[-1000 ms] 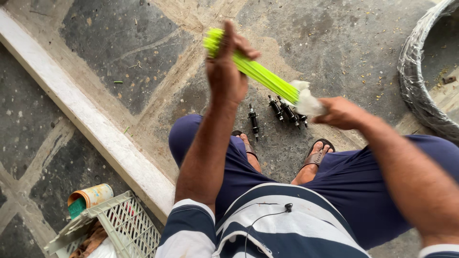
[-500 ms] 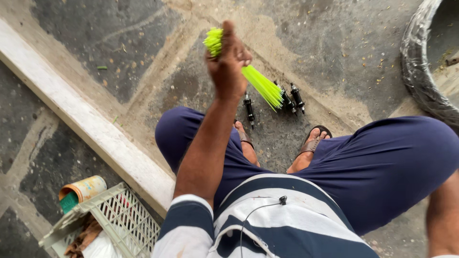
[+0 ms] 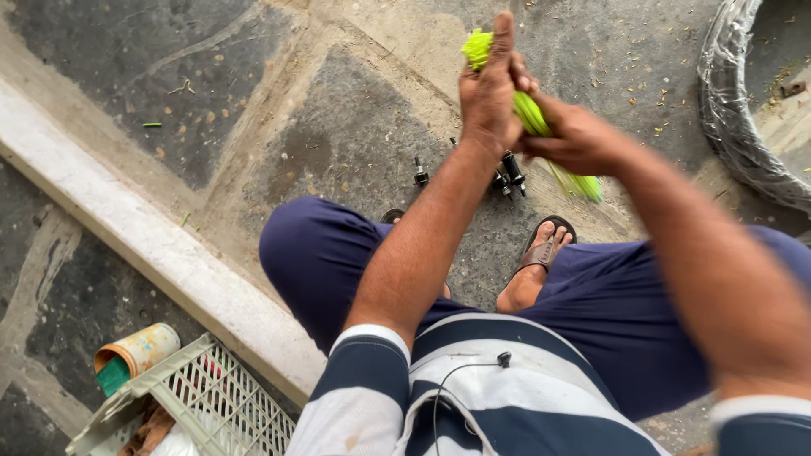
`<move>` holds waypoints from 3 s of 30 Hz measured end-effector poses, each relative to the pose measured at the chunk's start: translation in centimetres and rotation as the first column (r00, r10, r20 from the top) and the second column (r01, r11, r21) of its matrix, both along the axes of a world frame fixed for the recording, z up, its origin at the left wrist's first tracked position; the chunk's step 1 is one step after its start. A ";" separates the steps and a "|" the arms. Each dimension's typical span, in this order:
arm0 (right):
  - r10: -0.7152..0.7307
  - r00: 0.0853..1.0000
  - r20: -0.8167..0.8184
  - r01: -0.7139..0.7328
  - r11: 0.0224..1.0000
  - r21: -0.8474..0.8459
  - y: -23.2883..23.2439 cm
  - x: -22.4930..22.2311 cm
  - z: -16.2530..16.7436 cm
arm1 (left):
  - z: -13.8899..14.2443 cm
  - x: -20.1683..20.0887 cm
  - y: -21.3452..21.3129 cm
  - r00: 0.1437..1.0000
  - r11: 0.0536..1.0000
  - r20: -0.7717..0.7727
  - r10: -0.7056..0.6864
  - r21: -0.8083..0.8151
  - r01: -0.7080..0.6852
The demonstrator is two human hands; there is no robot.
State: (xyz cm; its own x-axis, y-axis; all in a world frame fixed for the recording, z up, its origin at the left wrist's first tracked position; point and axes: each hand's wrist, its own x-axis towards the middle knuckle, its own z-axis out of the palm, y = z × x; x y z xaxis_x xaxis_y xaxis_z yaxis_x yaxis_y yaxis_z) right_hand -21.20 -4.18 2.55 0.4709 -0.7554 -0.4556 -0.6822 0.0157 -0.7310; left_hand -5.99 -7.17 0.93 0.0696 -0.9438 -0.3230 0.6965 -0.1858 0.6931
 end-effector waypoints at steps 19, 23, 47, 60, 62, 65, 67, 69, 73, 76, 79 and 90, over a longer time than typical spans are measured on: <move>-0.390 0.667 -0.635 0.382 0.911 -0.157 2.1 -2.0 -16.8 | -17.7 6.2 4.8 0.112 0.808 0.814 -0.571 0.581 -0.102; -0.357 0.638 -0.682 0.342 0.925 -0.165 2.0 -1.4 -17.1 | -18.0 6.0 4.4 0.222 0.742 0.762 -0.609 0.646 -0.179; -0.605 0.448 0.658 0.652 0.725 0.223 1.7 -2.7 0.9 | 9.0 11.1 0.9 0.453 0.875 0.891 0.003 -0.221 0.430; -0.360 0.349 0.865 0.743 0.669 -0.022 7.0 2.2 11.0 | 10.4 14.3 7.0 0.555 0.806 0.822 0.130 -0.414 0.424; -0.371 0.371 0.851 0.762 0.646 -0.051 7.6 3.3 11.8 | 9.8 14.5 7.0 0.575 0.810 0.811 0.102 -0.404 0.425; -0.349 0.388 0.853 0.731 0.680 -0.054 8.0 4.3 12.7 | 9.6 14.2 7.1 0.519 0.795 0.842 0.149 -0.415 0.444; -0.285 0.453 0.845 0.703 0.697 -0.141 8.0 4.6 13.0 | 9.6 14.0 7.1 0.470 0.788 0.865 0.175 -0.409 0.459; -0.208 0.542 0.814 0.686 0.669 -0.285 7.9 4.7 13.3 | 9.6 13.9 7.0 0.437 0.792 0.884 0.166 -0.384 0.474; -0.177 0.568 0.804 0.716 0.587 -0.376 7.3 4.9 14.3 | 9.5 14.1 6.7 0.459 0.785 0.871 0.178 -0.407 0.467; -0.183 0.551 0.814 0.730 0.579 -0.363 7.0 5.2 15.5 | 9.3 14.3 6.7 0.408 0.782 0.882 0.237 -0.422 0.458; -0.183 0.571 0.800 0.690 0.634 -0.348 7.3 5.4 16.6 | 9.0 14.1 6.7 0.393 0.790 0.885 0.249 -0.420 0.447; -0.175 0.550 0.816 0.711 0.610 -0.349 6.8 4.5 14.8 | 9.0 13.4 7.0 0.359 0.777 0.908 0.215 -0.381 0.500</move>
State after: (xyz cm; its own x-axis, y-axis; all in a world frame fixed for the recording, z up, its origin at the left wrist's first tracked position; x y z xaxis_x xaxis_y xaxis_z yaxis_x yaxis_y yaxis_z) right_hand -16.69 2.59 17.31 -0.0789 -0.8956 0.4378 -0.0446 -0.4356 -0.8991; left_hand 7.42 -0.16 9.93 -0.1925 -0.9097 0.3679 -0.3894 0.4149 0.8223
